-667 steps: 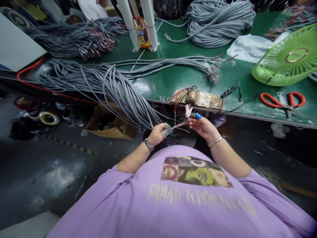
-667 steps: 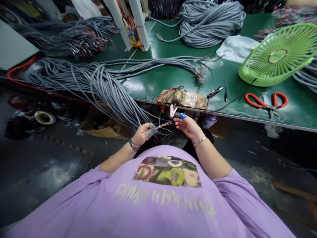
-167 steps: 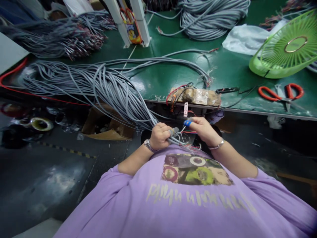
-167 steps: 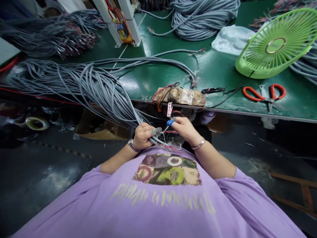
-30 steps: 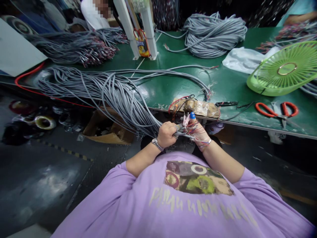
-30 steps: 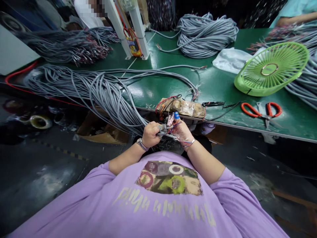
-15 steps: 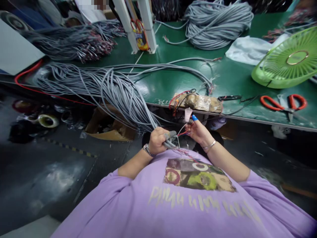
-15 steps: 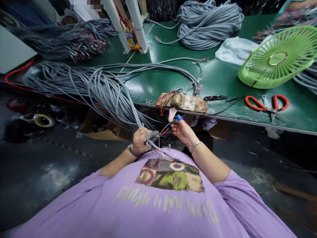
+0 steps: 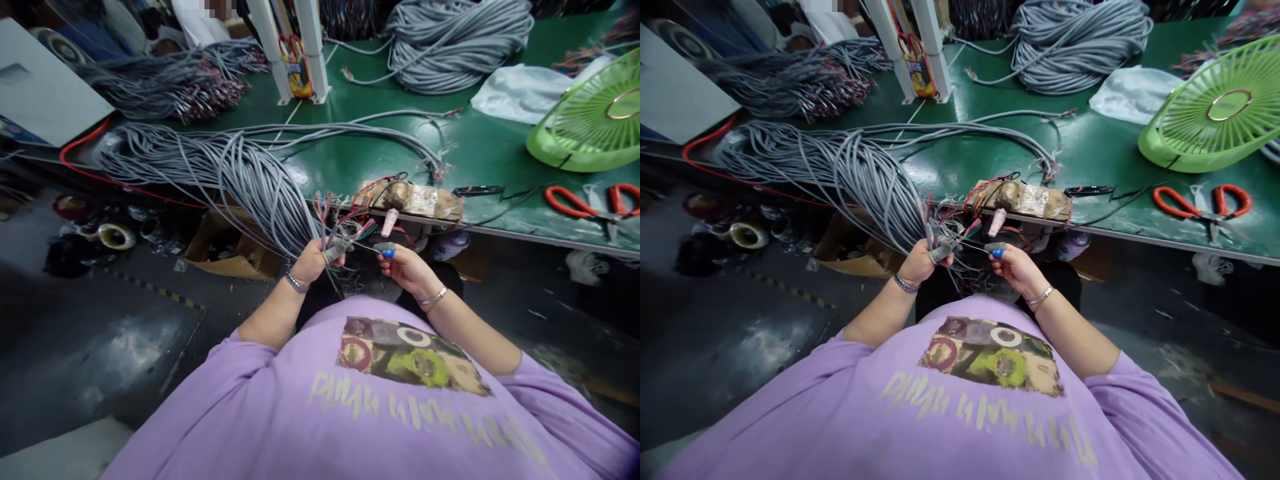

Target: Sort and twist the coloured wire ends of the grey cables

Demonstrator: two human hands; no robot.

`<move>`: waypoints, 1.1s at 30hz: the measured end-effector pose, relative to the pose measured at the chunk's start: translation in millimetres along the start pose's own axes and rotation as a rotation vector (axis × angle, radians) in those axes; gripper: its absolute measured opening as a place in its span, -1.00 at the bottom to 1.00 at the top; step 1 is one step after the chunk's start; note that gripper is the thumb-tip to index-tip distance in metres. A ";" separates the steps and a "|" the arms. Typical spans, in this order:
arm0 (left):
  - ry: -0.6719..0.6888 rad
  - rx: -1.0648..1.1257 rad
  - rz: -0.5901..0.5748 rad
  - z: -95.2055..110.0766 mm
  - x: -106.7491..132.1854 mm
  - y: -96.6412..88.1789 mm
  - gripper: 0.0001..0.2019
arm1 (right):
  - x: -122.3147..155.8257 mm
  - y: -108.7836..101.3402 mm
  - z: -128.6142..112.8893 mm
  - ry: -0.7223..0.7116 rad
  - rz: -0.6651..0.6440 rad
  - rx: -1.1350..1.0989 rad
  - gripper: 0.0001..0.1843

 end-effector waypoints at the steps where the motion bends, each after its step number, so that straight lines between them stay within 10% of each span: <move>1: -0.016 0.015 -0.030 -0.2 -1.3 0.0 -0.55 | 1.6 -0.5 0.9 -0.020 0.008 0.022 -0.73; 19: -0.044 -0.082 -0.221 -0.5 -9.5 14.7 -0.55 | 46.9 -4.5 -8.8 -0.917 0.193 0.642 -0.76; 33: 0.154 -0.173 -0.203 9.5 7.7 17.0 -0.57 | 56.6 21.7 -29.8 -0.986 0.147 0.862 -0.87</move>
Point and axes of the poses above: each hand's wrist, its own x-axis away from the middle knuckle, its own y-axis out of the palm, z = x × y, the point moved 1 cm from there along -x, towards the middle knuckle, and after that the axes turned 7 degrees about -x, right-handed, at the moved point
